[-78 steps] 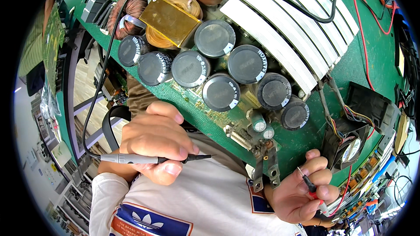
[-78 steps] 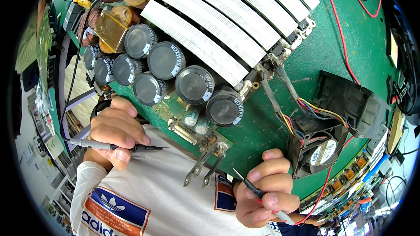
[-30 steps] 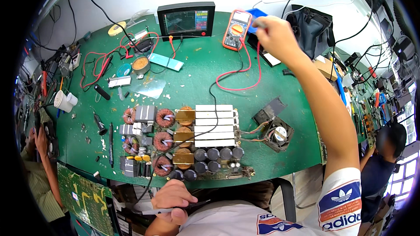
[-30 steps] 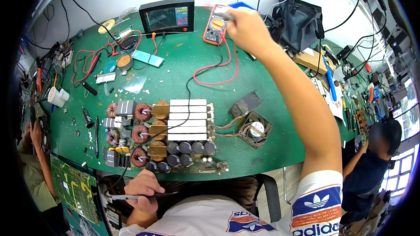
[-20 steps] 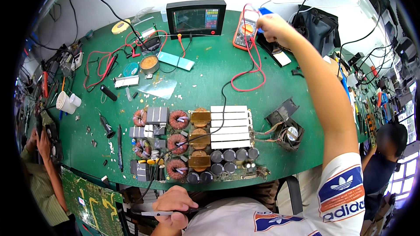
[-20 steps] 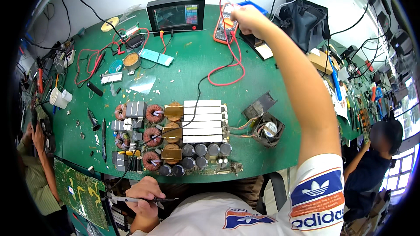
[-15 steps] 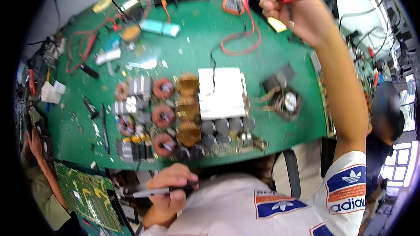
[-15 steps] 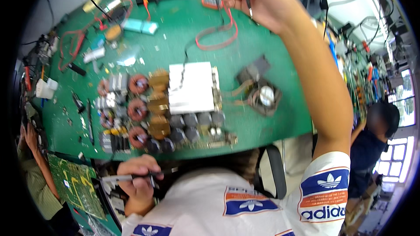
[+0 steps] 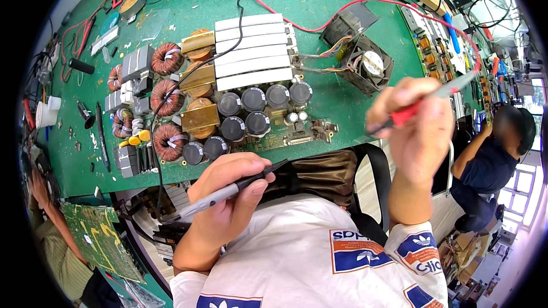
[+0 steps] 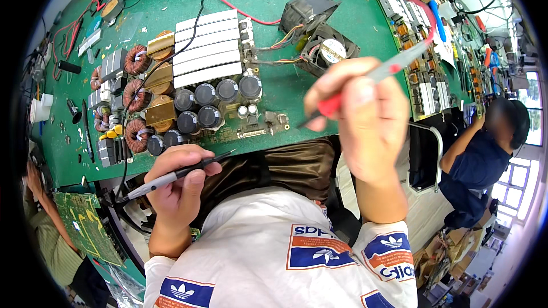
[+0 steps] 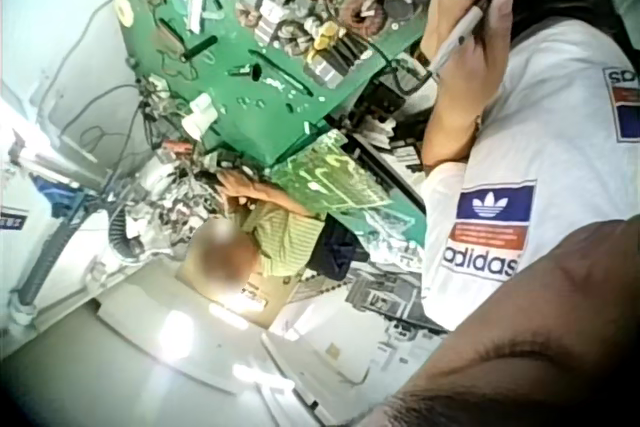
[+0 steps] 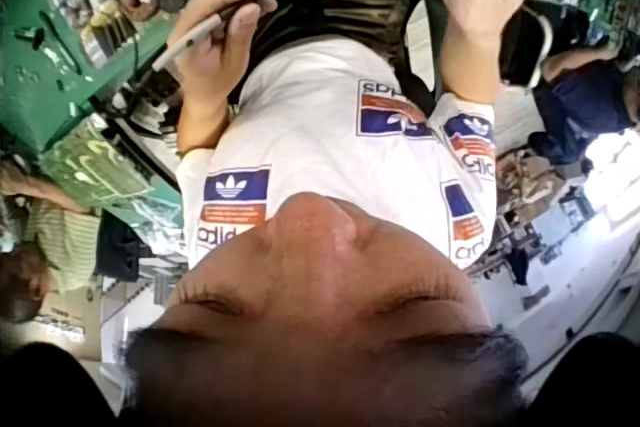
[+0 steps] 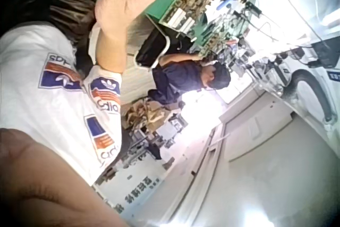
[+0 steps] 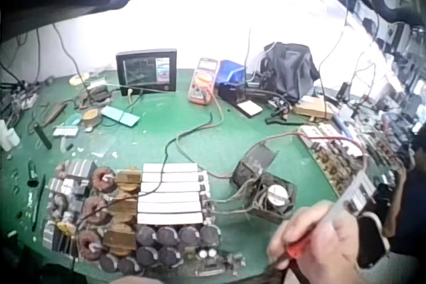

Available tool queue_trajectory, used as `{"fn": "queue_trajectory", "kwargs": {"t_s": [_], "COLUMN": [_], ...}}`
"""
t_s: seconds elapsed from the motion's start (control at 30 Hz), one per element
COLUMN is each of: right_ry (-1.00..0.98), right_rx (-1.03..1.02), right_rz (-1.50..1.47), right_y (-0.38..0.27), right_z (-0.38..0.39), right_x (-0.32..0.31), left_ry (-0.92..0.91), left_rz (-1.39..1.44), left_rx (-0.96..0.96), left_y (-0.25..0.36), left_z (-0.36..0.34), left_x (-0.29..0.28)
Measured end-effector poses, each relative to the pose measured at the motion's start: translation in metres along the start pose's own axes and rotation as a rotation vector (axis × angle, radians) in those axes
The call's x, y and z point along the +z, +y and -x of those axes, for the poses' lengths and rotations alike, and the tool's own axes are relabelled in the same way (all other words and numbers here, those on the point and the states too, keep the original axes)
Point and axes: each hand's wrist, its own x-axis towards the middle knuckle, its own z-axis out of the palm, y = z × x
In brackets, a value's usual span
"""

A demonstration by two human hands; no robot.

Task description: The person holds and turns over a large electronic circuit board containing multiple capacitors and inductors. They use a soldering iron and a probe to work on specific solder points on the underside of the board and reach out to adjust a multimeter on the workbench.

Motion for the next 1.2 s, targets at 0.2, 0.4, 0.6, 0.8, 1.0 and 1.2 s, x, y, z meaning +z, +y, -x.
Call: {"fn": "queue_trajectory", "kwargs": {"t_s": [0.2, 0.4, 0.6, 0.8, 1.0, 1.2], "right_ry": [0.030, -0.107, -0.168, -0.274, -0.466, -0.495], "right_rx": [0.000, 0.222, 0.314, 0.154, -0.148, -0.229], "right_rz": [0.062, -0.090, -0.125, 0.012, 0.179, 0.472], "right_y": [0.047, 0.066, 0.076, 0.067, 0.047, 0.027], "right_z": [-0.011, -0.006, -0.007, -0.017, -0.024, -0.008], "right_x": [-0.006, -0.003, -0.008, -0.003, 0.008, 0.003], "left_ry": [0.043, 0.071, 0.069, 0.117, 0.112, 0.090], "left_rz": [-0.101, -0.088, -0.150, -0.043, -0.045, -0.119], "left_rx": [-0.042, -0.122, -0.181, -0.181, -0.142, -0.147], "left_y": [-0.017, -0.027, -0.026, -0.027, -0.030, -0.028], "left_z": [-0.004, -0.003, -0.005, -0.004, -0.003, -0.003], "left_x": [0.018, 0.022, 0.026, 0.027, 0.025, 0.022]}}
